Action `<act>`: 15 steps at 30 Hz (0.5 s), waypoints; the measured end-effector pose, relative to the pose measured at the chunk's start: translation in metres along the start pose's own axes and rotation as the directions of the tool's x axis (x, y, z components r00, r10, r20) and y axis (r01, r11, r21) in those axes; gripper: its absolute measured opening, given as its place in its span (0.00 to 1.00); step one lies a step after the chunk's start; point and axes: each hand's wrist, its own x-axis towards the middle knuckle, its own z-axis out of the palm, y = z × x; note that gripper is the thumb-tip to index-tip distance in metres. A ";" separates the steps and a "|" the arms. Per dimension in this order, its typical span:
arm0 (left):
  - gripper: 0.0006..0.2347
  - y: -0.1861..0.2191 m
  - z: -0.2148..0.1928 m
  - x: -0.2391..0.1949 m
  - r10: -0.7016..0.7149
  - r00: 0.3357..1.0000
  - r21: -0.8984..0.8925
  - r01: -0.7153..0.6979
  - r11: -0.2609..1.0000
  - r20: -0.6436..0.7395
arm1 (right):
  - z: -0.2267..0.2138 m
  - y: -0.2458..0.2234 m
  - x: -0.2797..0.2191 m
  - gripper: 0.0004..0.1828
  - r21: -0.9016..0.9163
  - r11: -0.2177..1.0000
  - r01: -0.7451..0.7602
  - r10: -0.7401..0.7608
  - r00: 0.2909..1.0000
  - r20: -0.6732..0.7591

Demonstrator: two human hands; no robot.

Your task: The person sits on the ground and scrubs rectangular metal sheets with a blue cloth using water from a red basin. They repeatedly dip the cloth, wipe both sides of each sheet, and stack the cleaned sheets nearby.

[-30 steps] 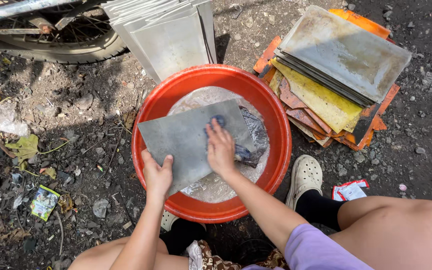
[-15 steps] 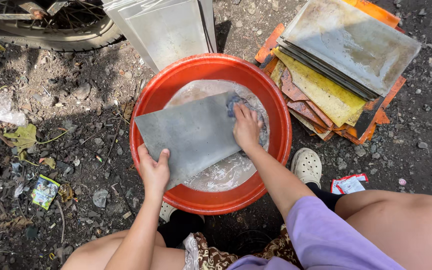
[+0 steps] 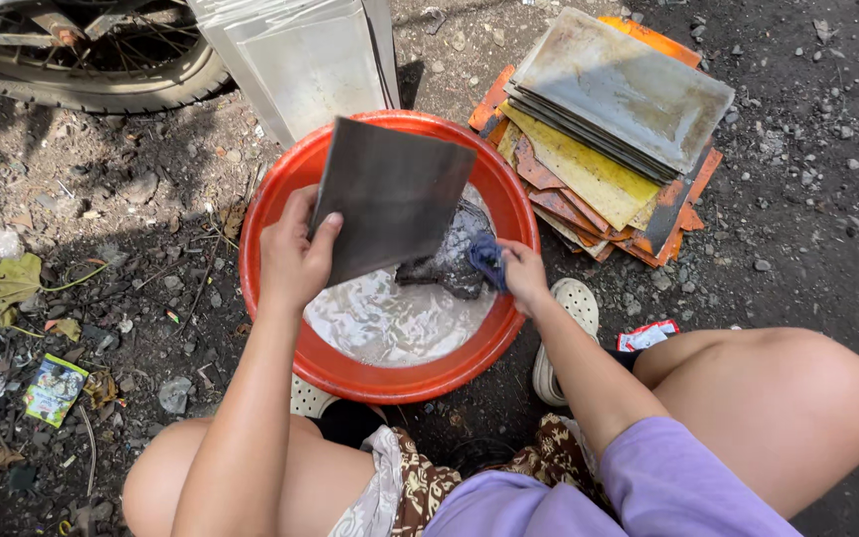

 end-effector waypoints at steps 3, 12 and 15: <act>0.13 0.033 -0.002 0.003 0.531 0.843 0.152 -0.537 0.830 0.082 | -0.019 -0.046 -0.001 0.18 0.637 0.567 -0.522 0.447 0.845 0.294; 0.14 0.068 0.001 -0.028 0.634 0.654 0.273 -0.753 0.600 0.413 | 0.015 -0.169 -0.063 0.24 0.606 0.236 -0.760 0.625 0.596 0.504; 0.21 0.059 -0.003 -0.049 0.608 0.794 0.423 -0.554 0.717 0.008 | 0.034 -0.153 -0.072 0.17 0.660 0.093 -0.746 0.503 0.607 0.615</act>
